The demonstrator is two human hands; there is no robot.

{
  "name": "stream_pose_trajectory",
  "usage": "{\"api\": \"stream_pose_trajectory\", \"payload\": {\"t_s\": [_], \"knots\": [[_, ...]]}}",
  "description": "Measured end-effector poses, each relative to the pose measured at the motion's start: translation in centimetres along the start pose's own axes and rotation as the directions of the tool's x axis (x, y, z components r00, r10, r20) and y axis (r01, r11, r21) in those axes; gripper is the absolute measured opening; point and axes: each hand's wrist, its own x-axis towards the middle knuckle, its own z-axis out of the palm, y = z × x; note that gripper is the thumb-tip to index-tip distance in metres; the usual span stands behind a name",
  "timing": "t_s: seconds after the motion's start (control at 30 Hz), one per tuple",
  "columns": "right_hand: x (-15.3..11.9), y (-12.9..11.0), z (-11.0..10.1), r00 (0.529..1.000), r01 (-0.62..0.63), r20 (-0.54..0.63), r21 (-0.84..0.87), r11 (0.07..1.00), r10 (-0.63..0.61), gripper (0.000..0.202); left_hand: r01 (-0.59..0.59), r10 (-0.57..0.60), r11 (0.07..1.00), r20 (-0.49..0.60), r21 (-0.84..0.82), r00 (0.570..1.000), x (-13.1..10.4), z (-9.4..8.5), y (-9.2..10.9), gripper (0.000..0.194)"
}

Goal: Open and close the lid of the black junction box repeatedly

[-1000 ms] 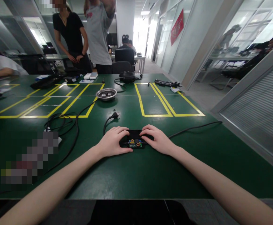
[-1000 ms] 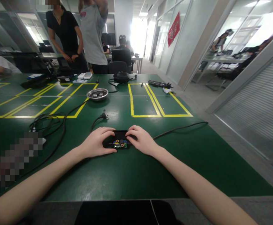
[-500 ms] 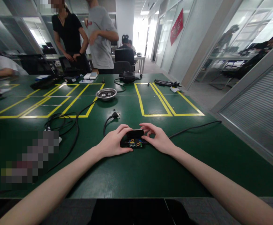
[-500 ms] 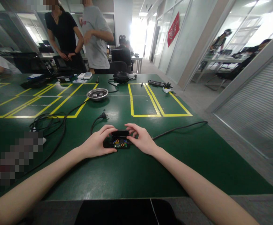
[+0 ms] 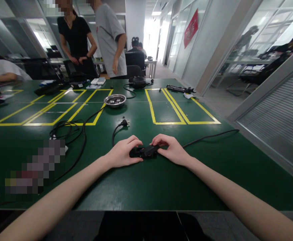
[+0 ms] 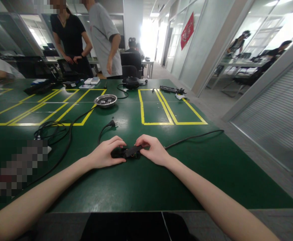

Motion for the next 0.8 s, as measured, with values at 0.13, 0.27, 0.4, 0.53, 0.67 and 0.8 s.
{"api": "stream_pose_trajectory", "payload": {"t_s": [0.13,0.27,0.4,0.53,0.67,0.8], "knots": [[-0.1,-0.1,0.2,0.992,0.119,-0.019,-0.117,0.986,-0.122,0.015,0.024,-0.024,1.000,0.023,0.003,0.999,0.1,-0.1,0.1,0.050],[-0.2,0.1,0.7,0.986,0.110,-0.096,-0.252,0.961,-0.138,0.018,0.033,-0.034,0.999,0.032,0.025,0.999,0.2,-0.1,0.2,0.054],[-0.2,-0.1,1.2,0.987,0.117,-0.060,-0.355,0.928,-0.147,0.023,0.036,-0.038,0.998,0.044,0.046,0.998,0.4,-0.2,0.4,0.048],[0.0,-0.6,0.9,0.988,0.155,0.035,-0.374,0.914,-0.153,0.023,0.018,-0.020,0.999,0.046,0.042,0.999,0.4,-0.3,0.4,0.040],[-0.1,-1.0,0.0,0.976,0.197,0.148,-0.314,0.929,-0.157,0.016,0.027,-0.029,0.999,0.042,0.043,0.999,0.2,-0.3,0.3,0.038],[-0.2,-0.9,-0.5,0.966,0.228,0.195,-0.321,0.919,-0.171,0.015,0.025,-0.027,0.999,0.041,0.046,0.999,0.2,-0.2,0.3,0.036]]}}
